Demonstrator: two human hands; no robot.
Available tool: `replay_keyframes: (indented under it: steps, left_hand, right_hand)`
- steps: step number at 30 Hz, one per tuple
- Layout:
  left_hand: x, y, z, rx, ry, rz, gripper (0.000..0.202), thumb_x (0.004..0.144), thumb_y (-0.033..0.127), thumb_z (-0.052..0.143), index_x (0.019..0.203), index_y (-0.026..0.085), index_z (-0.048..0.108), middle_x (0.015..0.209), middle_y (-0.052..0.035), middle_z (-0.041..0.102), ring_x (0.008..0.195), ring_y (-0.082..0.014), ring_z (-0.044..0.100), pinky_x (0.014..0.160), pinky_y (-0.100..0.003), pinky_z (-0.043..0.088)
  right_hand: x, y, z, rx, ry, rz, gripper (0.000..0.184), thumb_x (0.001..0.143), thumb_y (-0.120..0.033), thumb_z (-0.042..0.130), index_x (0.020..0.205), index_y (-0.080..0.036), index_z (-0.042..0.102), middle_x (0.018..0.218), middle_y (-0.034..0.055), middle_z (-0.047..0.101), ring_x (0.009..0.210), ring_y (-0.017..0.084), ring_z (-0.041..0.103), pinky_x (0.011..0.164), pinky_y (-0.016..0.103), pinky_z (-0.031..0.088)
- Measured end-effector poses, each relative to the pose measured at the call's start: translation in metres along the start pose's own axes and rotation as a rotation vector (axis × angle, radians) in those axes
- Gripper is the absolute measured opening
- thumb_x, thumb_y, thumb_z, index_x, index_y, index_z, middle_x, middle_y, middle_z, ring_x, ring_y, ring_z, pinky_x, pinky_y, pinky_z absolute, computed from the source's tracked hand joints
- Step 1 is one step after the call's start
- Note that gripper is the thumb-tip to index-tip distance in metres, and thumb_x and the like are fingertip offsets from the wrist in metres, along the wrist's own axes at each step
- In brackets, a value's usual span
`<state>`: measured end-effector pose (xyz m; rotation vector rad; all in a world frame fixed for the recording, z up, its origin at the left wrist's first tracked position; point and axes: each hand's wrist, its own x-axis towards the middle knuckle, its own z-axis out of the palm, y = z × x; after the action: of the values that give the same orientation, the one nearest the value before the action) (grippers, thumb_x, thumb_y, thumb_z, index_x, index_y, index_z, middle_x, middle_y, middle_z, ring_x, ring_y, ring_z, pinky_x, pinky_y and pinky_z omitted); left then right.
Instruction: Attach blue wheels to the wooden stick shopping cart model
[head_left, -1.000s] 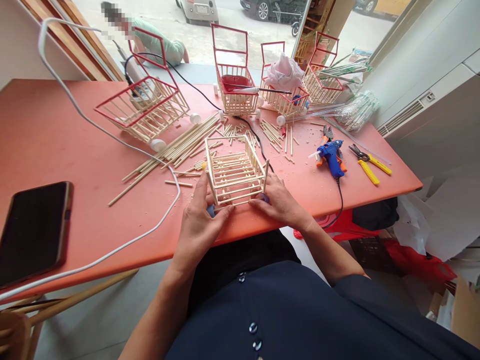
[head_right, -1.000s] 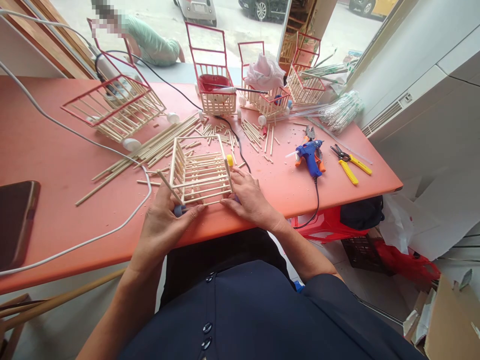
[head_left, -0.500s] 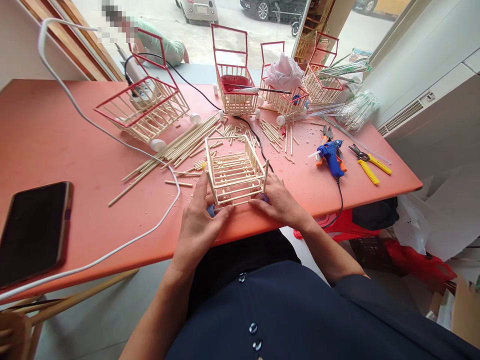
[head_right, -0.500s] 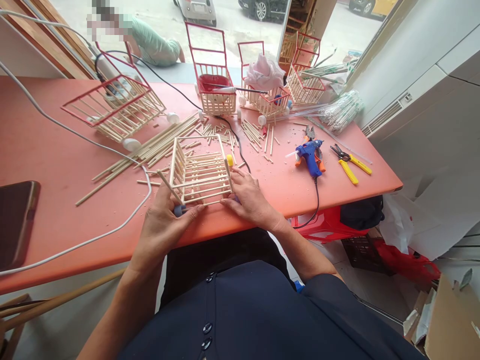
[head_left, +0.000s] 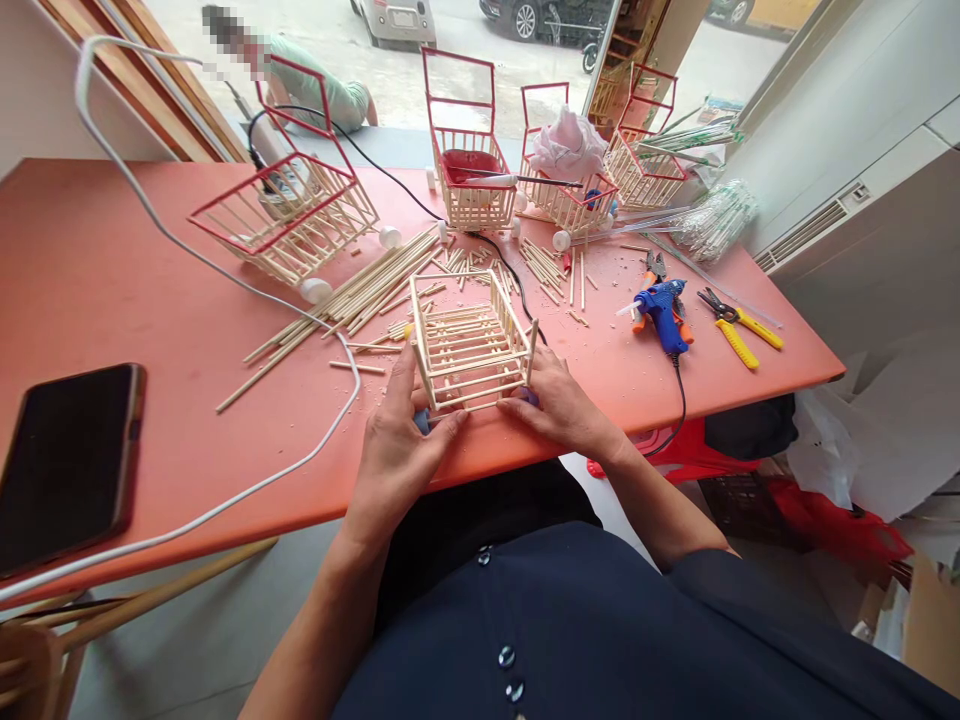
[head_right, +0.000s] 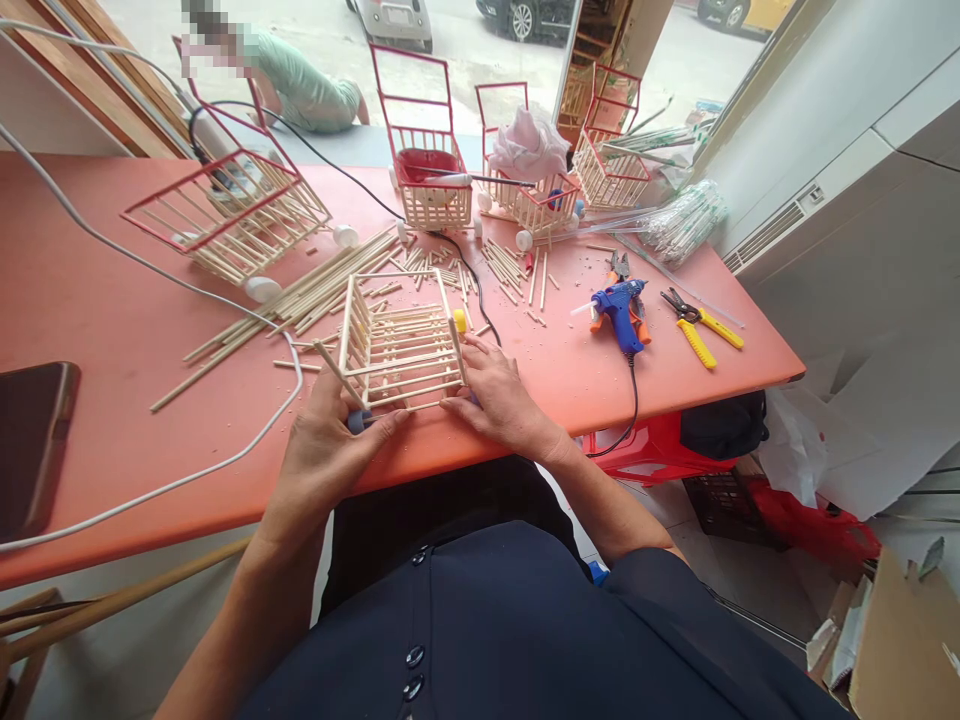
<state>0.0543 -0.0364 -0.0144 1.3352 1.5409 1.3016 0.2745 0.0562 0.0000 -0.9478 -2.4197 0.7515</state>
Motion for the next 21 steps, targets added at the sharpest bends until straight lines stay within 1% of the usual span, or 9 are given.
replay_keyframes:
  steps: [7,10,15,18,21]
  left_hand:
    - [0.0007,-0.0043,0.0002,-0.012,0.002,0.003,0.084,0.088,0.039,0.085,0.161,0.019,0.051,0.126,-0.0121,0.085,0.112,-0.0293,0.084,0.105,-0.045,0.067]
    - [0.0009,-0.0040,-0.0001,-0.010,0.006,0.002,0.083,0.088,0.039,0.086,0.161,0.020,0.051,0.124,-0.0112,0.085,0.111,-0.0293,0.084,0.106,-0.046,0.066]
    - [0.0007,-0.0013,-0.0004,0.015,0.014,0.000,0.081,0.088,0.039,0.085,0.160,0.020,0.052,0.120,-0.0099,0.086,0.108,-0.0292,0.084,0.105,-0.046,0.067]
    - [0.0005,-0.0017,0.0000,0.010,0.002,0.007,0.082,0.088,0.039,0.084,0.161,0.019,0.051,0.123,-0.0115,0.085,0.110,-0.0297,0.084,0.106,-0.047,0.067]
    - [0.0005,-0.0027,0.0008,0.013,-0.003,0.018,0.083,0.090,0.040,0.082,0.163,0.020,0.048,0.129,-0.0131,0.083,0.115,-0.0301,0.083,0.104,-0.045,0.069]
  right_hand:
    - [-0.0006,0.0005,0.0010,0.001,0.002,-0.001,0.023,0.104,-0.035,0.070,0.117,-0.017,0.078,0.159,0.0200,0.064,0.156,0.040,0.050,0.135,0.064,0.038]
    - [-0.0006,0.0006,0.0013,-0.005,0.004,0.003,0.024,0.103,-0.036,0.071,0.120,-0.019,0.078,0.159,0.0183,0.065,0.155,0.040,0.050,0.134,0.063,0.039]
    - [-0.0009,0.0000,0.0012,-0.015,0.006,0.009,0.023,0.104,-0.036,0.070,0.117,-0.018,0.078,0.155,0.0188,0.067,0.150,0.040,0.054,0.133,0.064,0.040]
    - [-0.0009,0.0000,0.0010,-0.018,0.006,0.005,0.022,0.104,-0.037,0.070,0.113,-0.019,0.078,0.155,0.0189,0.067,0.153,0.040,0.052,0.133,0.064,0.041]
    - [-0.0006,0.0007,0.0011,-0.025,0.004,-0.004,0.023,0.104,-0.036,0.070,0.115,-0.019,0.079,0.155,0.0184,0.067,0.157,0.040,0.050,0.133,0.063,0.041]
